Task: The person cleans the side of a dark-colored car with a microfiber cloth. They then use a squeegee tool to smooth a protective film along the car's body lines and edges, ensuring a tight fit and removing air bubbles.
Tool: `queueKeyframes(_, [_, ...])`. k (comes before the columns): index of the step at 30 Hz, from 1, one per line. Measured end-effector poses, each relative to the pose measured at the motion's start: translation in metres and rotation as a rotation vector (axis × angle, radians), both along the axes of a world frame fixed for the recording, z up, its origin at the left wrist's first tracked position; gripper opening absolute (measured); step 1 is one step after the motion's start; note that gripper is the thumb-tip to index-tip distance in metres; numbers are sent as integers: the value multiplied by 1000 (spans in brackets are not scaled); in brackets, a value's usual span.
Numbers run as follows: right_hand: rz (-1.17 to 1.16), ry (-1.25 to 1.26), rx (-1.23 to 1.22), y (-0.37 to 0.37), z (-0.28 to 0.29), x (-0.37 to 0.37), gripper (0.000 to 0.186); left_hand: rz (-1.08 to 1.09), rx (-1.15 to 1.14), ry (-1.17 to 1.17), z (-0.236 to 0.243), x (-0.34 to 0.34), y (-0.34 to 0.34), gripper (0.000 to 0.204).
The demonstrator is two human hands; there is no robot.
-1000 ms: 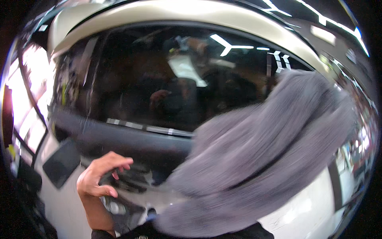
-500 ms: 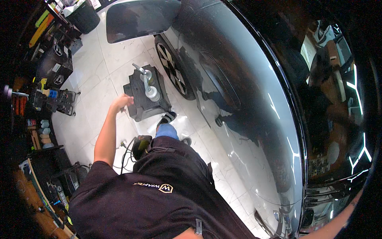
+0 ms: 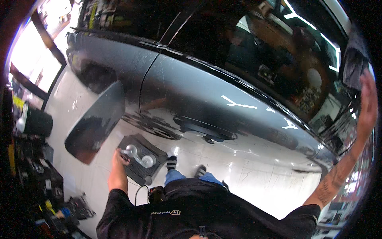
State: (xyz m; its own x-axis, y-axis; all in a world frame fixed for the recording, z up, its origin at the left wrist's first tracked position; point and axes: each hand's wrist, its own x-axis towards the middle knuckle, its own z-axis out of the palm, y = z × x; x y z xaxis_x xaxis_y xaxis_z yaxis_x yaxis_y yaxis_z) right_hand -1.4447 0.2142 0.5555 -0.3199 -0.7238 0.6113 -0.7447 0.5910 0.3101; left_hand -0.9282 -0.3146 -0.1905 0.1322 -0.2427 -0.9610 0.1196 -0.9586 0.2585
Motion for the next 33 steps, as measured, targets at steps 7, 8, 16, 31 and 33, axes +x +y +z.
queueKeyframes(7, [212, -766, -242, -48, -165, 106, 40, 251, 222, 224, -20, 41, 13, 27])
queueKeyframes(8, [165, -813, -272, -53, -181, 105, 40, 201, 143, 351, -13, 53, 33, 27])
queueKeyframes(16, [569, -1489, -148, -107, -317, 140, 31, -754, -587, -191, 217, 105, 147, 33])
queueKeyframes(31, [1416, -1570, -123, -216, -362, 274, 112, -979, -945, 251, 493, -78, 256, 53])
queueKeyframes(33, [1280, -1465, -78, -211, -355, 242, 109, -1499, -1192, 375, 498, -100, 200, 51])
